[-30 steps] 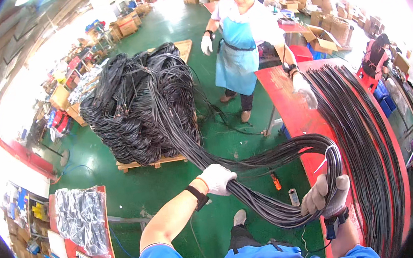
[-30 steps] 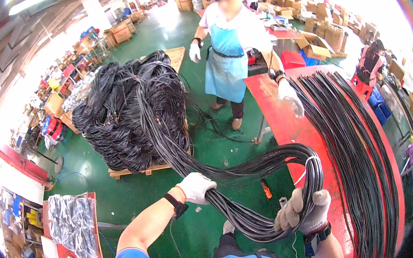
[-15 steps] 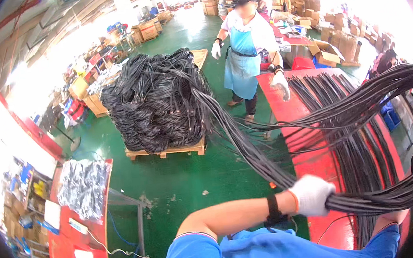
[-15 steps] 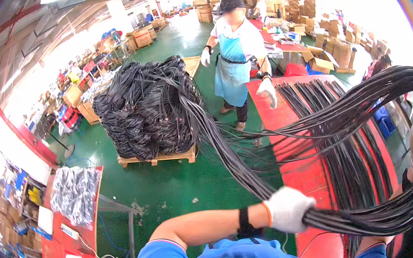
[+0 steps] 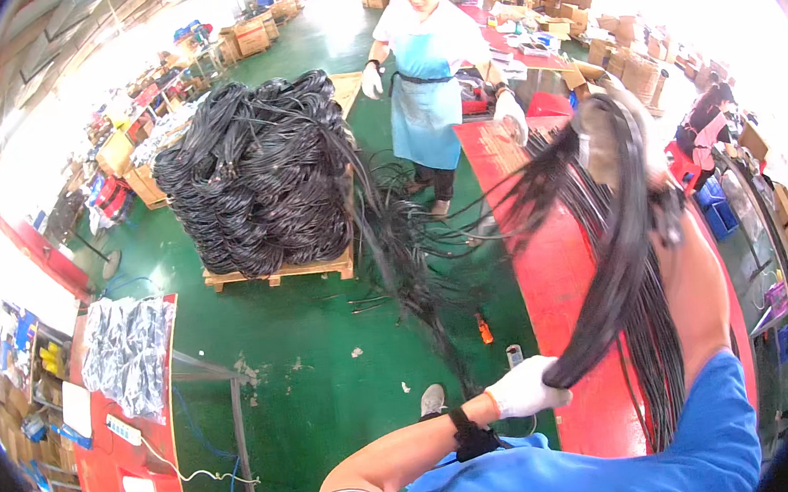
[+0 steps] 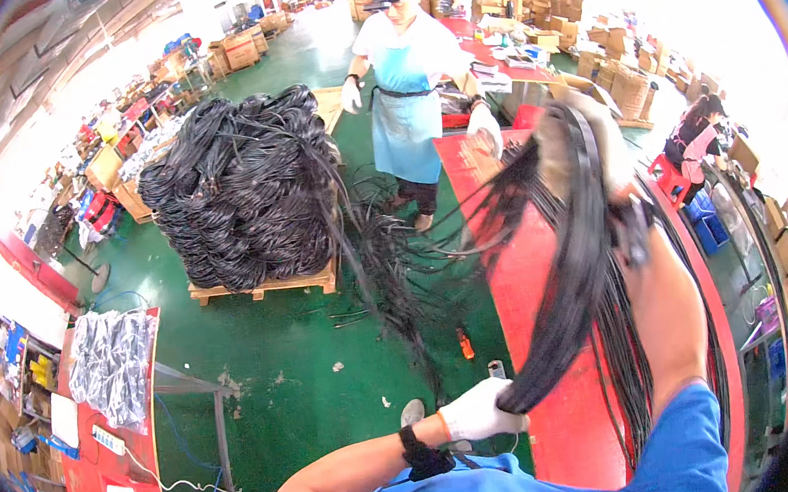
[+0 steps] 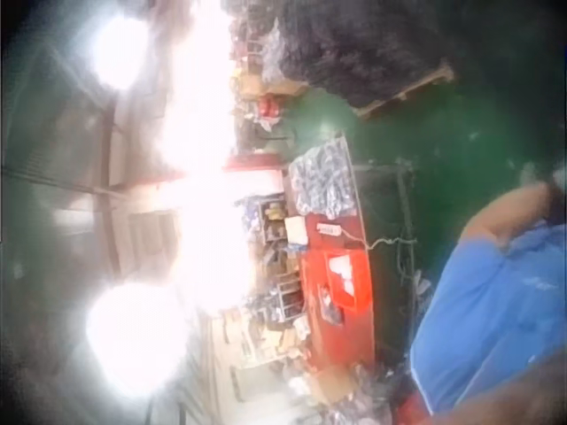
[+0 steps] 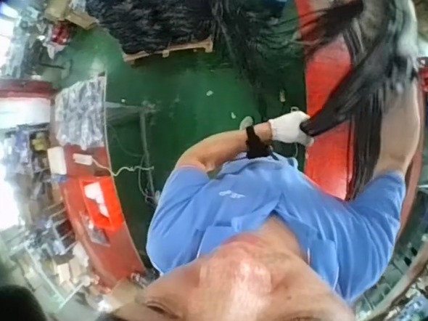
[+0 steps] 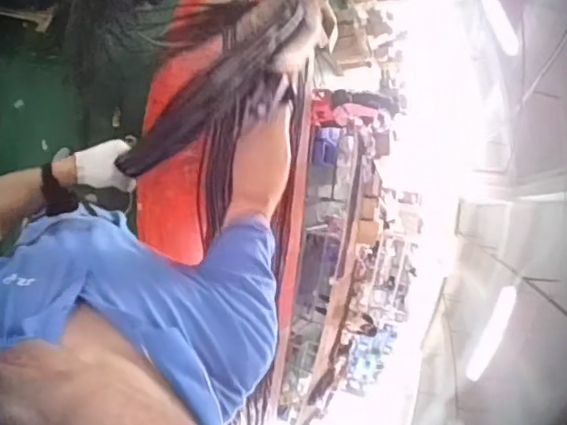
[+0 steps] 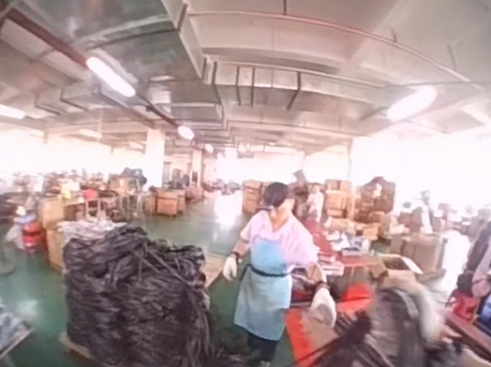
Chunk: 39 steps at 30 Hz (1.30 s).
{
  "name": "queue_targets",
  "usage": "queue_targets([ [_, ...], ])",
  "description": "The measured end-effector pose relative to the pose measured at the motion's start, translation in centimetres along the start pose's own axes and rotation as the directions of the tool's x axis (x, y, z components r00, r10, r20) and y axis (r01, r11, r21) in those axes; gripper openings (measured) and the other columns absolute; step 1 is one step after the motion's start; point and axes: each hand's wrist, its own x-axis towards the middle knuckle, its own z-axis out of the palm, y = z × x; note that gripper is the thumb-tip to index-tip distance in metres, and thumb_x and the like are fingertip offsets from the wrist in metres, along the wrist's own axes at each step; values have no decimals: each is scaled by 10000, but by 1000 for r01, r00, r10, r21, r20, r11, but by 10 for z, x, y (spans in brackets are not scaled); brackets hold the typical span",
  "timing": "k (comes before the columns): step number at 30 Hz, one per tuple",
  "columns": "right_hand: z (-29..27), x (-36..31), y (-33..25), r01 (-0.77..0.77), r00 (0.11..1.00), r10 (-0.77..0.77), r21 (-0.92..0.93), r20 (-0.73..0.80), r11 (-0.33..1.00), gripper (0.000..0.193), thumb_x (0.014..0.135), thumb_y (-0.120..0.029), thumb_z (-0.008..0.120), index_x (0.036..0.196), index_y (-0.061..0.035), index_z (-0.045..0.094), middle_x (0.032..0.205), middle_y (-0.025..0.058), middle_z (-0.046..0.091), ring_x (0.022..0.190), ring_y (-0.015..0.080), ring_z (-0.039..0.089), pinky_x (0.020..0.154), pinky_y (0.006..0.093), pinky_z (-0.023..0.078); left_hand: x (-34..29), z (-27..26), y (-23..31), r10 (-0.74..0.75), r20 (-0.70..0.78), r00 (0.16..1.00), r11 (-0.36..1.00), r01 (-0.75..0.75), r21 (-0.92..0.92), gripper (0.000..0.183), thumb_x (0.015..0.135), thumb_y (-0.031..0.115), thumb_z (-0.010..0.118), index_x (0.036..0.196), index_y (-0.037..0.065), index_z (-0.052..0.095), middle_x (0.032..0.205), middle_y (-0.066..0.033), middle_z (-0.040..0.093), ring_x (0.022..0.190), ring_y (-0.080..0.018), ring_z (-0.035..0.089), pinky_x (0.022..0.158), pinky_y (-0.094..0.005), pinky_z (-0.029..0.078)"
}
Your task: Organizing and bundling long black cables on a work table in a factory setting.
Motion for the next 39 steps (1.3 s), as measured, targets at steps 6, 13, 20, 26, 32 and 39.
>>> queue_targets([
  [6, 31, 151, 91, -363, 926, 338, 150, 166, 920, 428, 985, -441, 653, 956, -19, 708, 695, 67, 698, 529, 196, 667, 499, 324, 566, -7, -74, 11, -54, -95, 994, 896, 6, -444, 190, 886, 170, 765, 846, 55, 619, 732, -6, 597, 646, -107, 571, 608, -287, 473],
  [13, 54, 211, 98, -453, 885, 362, 362, 293, 815, 351, 1042, -364, 608, 870, -59, 590, 732, 33, 665, 498, 103, 615, 430, 232, 529, -11, -159, 28, -27, -59, 998, 903, -1, -429, 190, 883, 165, 770, 868, 58, 614, 752, 2, 594, 641, -98, 558, 595, -295, 461],
  [20, -3, 256, 128, -325, 936, 351, 330, -21, 886, 282, 1018, -275, 657, 882, -29, 652, 691, 59, 683, 576, 233, 675, 593, 358, 608, 12, -174, 25, 1, 46, 999, 802, 27, -597, 173, 881, 135, 761, 944, 64, 616, 755, 12, 580, 640, -101, 571, 610, -289, 500],
  [26, 0, 208, 149, -293, 956, 290, -122, -45, 948, 390, 1086, -355, 481, 1040, -37, 703, 852, 91, 735, 636, 211, 684, 578, 315, 560, 30, -168, 17, -95, 36, 995, 790, 98, -605, 146, 885, 175, 711, 860, 67, 616, 711, -3, 583, 618, -120, 566, 579, -301, 459],
  [32, -14, 52, 260, -379, 847, 339, 19, 409, 925, 830, 992, -694, 535, 1536, -70, 481, 1404, 162, 640, 1162, 312, 665, 1050, 497, 510, 50, -248, 42, -27, -234, 972, 460, -196, -866, 181, 979, 183, 579, 1038, 12, 591, 725, -90, 642, 654, -241, 635, 720, -401, 555],
  [39, 7, -34, 285, -453, 857, 464, -103, 223, 886, 957, 784, -679, 801, 1390, 29, 581, 1334, 178, 665, 1241, 293, 640, 1104, 432, 486, 130, -297, 114, -72, -231, 970, 468, -172, -867, 152, 977, 229, 692, 990, 80, 662, 783, -80, 689, 749, -253, 684, 773, -459, 595],
])
